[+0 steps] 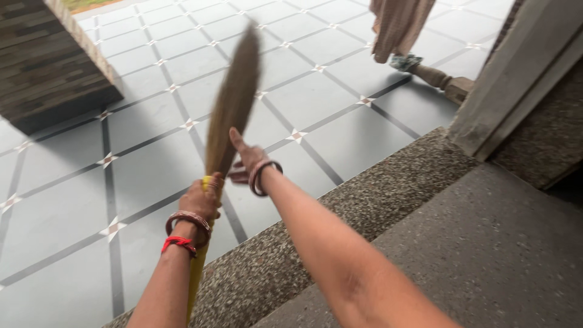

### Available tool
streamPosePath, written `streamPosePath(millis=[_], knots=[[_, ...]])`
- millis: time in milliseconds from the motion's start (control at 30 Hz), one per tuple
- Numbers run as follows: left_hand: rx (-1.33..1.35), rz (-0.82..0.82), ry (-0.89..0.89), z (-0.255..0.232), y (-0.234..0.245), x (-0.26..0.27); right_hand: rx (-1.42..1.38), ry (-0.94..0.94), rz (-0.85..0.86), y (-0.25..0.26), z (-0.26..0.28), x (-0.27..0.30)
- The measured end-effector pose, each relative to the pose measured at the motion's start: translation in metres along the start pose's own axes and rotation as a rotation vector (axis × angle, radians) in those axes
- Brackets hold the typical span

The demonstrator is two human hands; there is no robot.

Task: The person sweeps the threshold and then the patio area using a broom with a yellow handle, pushing dust and debris outdoors.

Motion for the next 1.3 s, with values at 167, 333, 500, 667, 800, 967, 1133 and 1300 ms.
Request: streamPosePath(millis=[167,333,500,667,800,967,1133,1300], knots=[[0.292,-0.032,0.128,-0.027,-0.014,-0.023,0.248,-0.359,0.349,0.019,-0.059,0.026],[0.522,-0.095,0.230,-0.050,-0.052,-0.046,0.103,-0.274,0.589,0.037,-0.084,0.050],[1.068,0.041,0.223,-0.072,-0.121,-0.073,0.294,-0.119,0.129,0.077,-0.056,0.043],[1.428,0.544,0.101,-0.122,-0.199,-0.028,0.557,-0.117,-0.236,0.132,-0.010,0.067],[1.458,0.737,0.086,-0.149,-0.213,0.037,0.817,-0.115,-0.399,0.173,0.007,0.078],[1.606,0.786,0.125,-0.168,-0.258,0.081,1.174,0.010,-0.440,0.224,-0.005,0.080],[1.828,0.797,0.059,-0.190,-0.337,0.098,1.262,0.003,-0.474,0.269,-0.022,0.134],[1.790,0.961,0.217,-0.208,-0.365,0.166,1.184,-0.077,-0.576,0.311,-0.009,0.212]])
Point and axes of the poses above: each hand's wrist, its own x-axis away from the middle knuckle, its own y-axis out of the back of the hand, z = x × y, the point moved 3 cm from there along -x, towards the middle knuckle, and after that the axes turned 1 degree about -z, right-handed, at the moved point
